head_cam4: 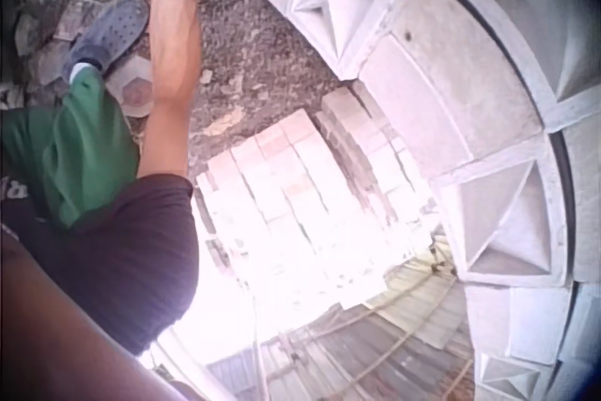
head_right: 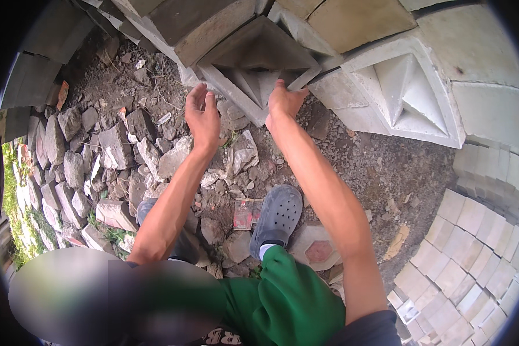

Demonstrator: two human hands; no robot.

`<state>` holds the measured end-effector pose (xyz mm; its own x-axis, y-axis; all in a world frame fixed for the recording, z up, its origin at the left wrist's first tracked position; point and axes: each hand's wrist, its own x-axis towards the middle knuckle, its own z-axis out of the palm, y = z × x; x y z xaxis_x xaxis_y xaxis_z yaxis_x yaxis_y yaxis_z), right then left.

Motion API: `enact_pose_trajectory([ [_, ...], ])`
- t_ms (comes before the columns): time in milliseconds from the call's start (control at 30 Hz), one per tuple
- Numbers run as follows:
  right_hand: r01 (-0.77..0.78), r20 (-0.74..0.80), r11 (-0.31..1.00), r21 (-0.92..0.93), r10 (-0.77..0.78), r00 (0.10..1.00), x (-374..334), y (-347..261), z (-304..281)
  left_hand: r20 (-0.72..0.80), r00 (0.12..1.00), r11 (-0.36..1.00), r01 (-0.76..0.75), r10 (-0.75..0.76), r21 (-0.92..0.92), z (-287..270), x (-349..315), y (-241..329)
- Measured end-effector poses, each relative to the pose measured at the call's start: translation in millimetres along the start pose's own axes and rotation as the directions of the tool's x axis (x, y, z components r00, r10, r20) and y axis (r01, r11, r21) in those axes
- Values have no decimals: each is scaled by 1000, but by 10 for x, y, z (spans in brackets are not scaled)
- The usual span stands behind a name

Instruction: The person picks up hollow concrete blocks from a pile and carries them to a stack, placing them one by one. The person also squats to arrange small stones on the ground before resuming the block stacking.

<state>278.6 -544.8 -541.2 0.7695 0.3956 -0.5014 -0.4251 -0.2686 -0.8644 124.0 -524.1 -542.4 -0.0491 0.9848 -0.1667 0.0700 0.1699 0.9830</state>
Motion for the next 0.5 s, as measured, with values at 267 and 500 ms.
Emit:
enact_pose_trajectory([
  [267, 42, 226, 999, -13, -38, 973, -167, -5, -252, 257, 965, 998, 64, -57, -20, 83, -13, 1],
  [500, 227, 204, 972, 51, -233, 951, -144, 151, -155, 409, 910, 998, 58, -65, 32, 95, 4, 187],
])
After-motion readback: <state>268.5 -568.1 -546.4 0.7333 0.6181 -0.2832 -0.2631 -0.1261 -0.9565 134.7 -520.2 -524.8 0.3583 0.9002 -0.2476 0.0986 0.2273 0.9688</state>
